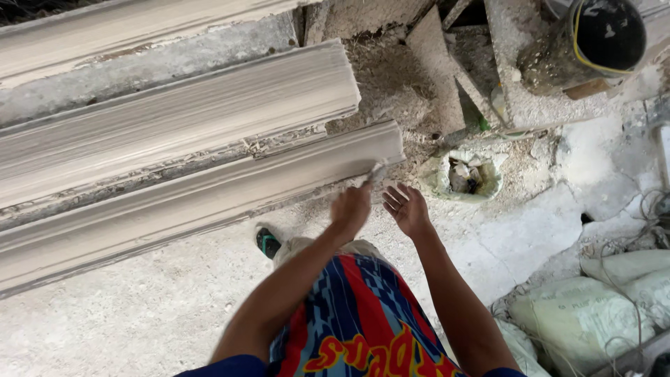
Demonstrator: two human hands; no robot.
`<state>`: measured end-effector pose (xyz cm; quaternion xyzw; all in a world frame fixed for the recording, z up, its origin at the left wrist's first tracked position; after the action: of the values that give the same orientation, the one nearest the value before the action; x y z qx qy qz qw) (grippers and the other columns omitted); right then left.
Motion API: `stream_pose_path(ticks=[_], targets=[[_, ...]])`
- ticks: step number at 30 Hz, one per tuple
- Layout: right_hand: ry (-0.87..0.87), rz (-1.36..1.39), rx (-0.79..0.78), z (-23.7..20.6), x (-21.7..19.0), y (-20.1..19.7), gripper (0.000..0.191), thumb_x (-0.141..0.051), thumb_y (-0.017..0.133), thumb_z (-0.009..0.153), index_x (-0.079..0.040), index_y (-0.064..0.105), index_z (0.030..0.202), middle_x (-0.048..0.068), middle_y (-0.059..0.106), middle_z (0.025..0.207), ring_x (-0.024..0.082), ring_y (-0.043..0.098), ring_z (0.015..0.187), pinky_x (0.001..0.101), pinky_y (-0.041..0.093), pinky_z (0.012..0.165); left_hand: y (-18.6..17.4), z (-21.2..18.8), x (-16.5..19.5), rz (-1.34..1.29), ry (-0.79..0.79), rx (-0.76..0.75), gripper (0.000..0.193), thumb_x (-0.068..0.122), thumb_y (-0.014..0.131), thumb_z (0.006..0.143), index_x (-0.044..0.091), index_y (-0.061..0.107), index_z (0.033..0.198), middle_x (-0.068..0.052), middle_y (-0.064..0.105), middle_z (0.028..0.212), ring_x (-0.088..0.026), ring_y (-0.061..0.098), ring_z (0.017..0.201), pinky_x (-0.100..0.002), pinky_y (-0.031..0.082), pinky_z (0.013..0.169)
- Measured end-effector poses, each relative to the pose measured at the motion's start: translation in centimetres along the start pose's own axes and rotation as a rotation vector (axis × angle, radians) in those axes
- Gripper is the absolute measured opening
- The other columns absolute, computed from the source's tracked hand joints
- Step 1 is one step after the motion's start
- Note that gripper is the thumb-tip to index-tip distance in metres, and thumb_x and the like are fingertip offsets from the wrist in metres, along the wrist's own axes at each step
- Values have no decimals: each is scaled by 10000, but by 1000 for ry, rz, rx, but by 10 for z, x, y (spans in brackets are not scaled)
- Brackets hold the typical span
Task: The person scrapes the surface of stacked white mouldings with a small hand scraper, moving along the length of each piece to remove residue. The person occasionally repositions the mouldings and continues scraping different sections.
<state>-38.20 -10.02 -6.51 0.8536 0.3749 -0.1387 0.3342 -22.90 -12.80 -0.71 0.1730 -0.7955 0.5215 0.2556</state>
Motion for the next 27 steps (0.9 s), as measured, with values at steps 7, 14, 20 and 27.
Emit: stream_pose_path(ticks=[7, 14, 20, 27], targets=[[-5, -140, 15, 13, -17, -20, 551, -315, 506, 1021, -66, 396, 1500, 187, 576, 1437, 344, 608, 1256, 475, 499, 1063, -13, -18, -24, 35, -31, 29, 473, 156, 388, 1072, 305, 471, 1512, -200, 705, 879, -166, 504, 402, -271, 438, 259], [67, -185, 14, 19, -6, -7, 552, -318, 469, 1029, -42, 384, 1499, 192, 573, 1410, 337, 603, 1213, 475, 505, 1025, -16, -26, -22, 27, 20, 115, 587, 105, 369, 1047, 406, 422, 1548, -133, 698, 829, -116, 438, 354, -232, 377, 236], [28, -159, -29, 30, -12, 12, 495, -263, 455, 1037, -18, 384, 1461, 207, 589, 1378, 321, 619, 1208, 440, 542, 1033, 28, 18, 29, 51, 22, 67, 354, 223, 454, 1099, 279, 634, 1398, -116, 709, 776, -99, 477, 475, -286, 390, 379], [-24, -178, -1, 24, -28, -21, 486, -250, 486, 1043, -44, 409, 1477, 181, 575, 1406, 322, 620, 1230, 443, 520, 1039, 7, 7, 14, -59, -61, 13, 433, 165, 405, 1065, 268, 546, 1461, -141, 655, 649, -166, 508, 383, -317, 413, 289]])
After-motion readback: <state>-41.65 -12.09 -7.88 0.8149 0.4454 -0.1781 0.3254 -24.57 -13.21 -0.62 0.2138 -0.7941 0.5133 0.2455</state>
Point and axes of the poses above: each hand's wrist, its own z-axis towards the middle knuckle, its own y-axis out of the palm, x = y × z, the point moved 9 cm from there along z, towards the middle knuckle
